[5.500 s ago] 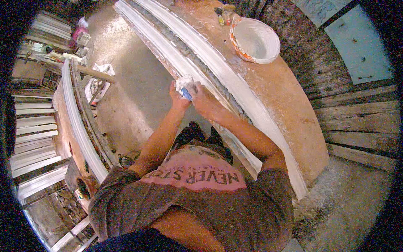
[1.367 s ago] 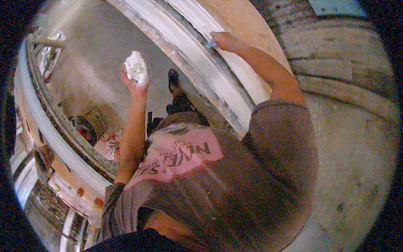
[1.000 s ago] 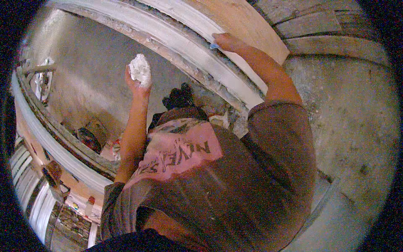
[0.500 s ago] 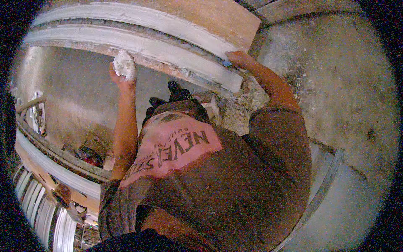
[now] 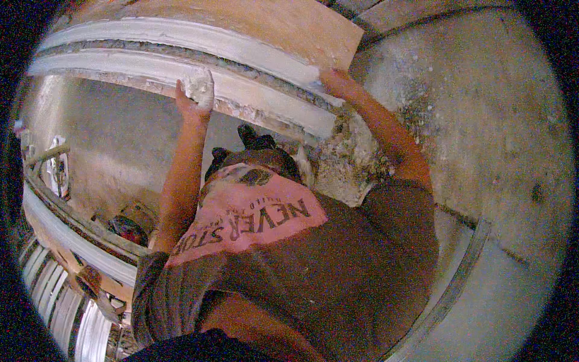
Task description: The person walks to a workbench and uses a white cloth to wipe dust and residue from several long white moulding pieces laid out on the table. The person repeatedly wipes along the length of the mouldings, handling them one at a time.
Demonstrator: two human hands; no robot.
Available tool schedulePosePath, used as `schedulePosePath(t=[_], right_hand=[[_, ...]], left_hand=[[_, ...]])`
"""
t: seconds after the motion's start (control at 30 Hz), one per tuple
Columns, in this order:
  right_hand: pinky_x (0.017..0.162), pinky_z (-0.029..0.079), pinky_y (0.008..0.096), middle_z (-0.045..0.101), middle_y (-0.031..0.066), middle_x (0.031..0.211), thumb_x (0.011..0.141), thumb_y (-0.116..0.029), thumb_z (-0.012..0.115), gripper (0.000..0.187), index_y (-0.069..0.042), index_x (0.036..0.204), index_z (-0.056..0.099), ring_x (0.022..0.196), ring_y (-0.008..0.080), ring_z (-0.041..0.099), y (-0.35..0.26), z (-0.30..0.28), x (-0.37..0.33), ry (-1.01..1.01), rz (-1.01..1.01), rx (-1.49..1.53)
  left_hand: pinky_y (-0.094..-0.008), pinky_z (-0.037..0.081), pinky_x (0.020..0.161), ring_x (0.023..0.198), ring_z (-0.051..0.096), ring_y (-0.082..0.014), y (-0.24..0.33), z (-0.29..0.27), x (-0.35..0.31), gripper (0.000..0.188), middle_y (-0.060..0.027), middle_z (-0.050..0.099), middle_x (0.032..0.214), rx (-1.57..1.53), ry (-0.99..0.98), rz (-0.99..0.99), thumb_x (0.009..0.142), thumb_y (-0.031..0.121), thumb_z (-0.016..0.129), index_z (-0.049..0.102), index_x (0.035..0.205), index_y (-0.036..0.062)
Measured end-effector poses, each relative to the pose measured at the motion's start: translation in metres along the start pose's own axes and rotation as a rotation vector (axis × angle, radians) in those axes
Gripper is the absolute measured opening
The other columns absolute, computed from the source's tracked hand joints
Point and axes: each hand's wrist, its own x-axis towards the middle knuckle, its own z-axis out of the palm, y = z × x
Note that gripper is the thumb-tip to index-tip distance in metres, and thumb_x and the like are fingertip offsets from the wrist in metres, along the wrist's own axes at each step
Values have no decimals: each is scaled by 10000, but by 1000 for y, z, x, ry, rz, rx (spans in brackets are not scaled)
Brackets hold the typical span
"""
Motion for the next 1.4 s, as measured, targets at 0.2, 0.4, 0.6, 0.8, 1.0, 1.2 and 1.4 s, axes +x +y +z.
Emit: schedulePosePath(t=[0.2, 0.4, 0.6, 0.8, 1.0, 1.2, 1.4], right_hand=[[863, 441, 411, 593, 169, 1004, 743, -214, 645, 456, -39, 1150, 540, 950, 330, 566, -161, -65, 56, 314, -123, 471], [892, 439, 414, 501, 186, 1151, 805, -138, 551, 410, -51, 1201, 488, 1029, 339, 522, -227, -52, 56, 625, -524, 200], [904, 424, 421, 497, 177, 1139, 799, -157, 548, 382, -60, 1163, 484, 1074, 336, 497, -189, -56, 148, 246, -389, 319], [797, 461, 467, 533, 206, 1063, 800, -110, 507, 217, -28, 1001, 494, 975, 374, 548, -194, -39, 296, 354, -495, 137], [759, 473, 461, 580, 222, 913, 787, -86, 487, 198, -28, 976, 483, 891, 392, 571, -189, -41, 270, 199, -519, 77], [748, 464, 461, 574, 238, 895, 799, -82, 458, 172, -6, 953, 477, 860, 402, 568, -123, -7, 180, 83, -535, 82], [726, 474, 429, 549, 209, 984, 755, -53, 504, 187, -8, 937, 495, 863, 379, 574, 24, 111, 63, 65, -514, 64]], left_hand=[[-422, 412, 958, 1083, 513, -322, -11, 13, -3, 579, -157, 506, 1208, -71, 76, 16, 895, 463, 387, 417, 1256, 12], [-399, 423, 920, 1037, 532, -314, 12, 32, 11, 582, -151, 534, 1173, -56, -103, 94, 875, 468, 385, 456, 1224, 9], [-417, 405, 962, 1082, 512, -326, 66, 28, 10, 556, -181, 518, 1194, -235, -301, 294, 858, 401, 461, 449, 1215, -26], [-398, 446, 910, 1030, 550, -320, 77, -11, -11, 535, -167, 562, 1134, -179, -283, 326, 870, 422, 425, 490, 1178, -11], [-400, 462, 884, 1019, 562, -305, 71, -75, -17, 508, -141, 568, 1142, -184, -130, 468, 876, 416, 422, 505, 1162, 5], [-406, 442, 901, 1047, 546, -297, 69, -77, -18, 492, -142, 560, 1155, -169, -168, 454, 882, 403, 412, 511, 1160, 9], [-400, 424, 925, 1053, 535, -307, 58, -48, -11, 526, -156, 547, 1158, -84, -293, 375, 874, 417, 415, 481, 1189, 0]])
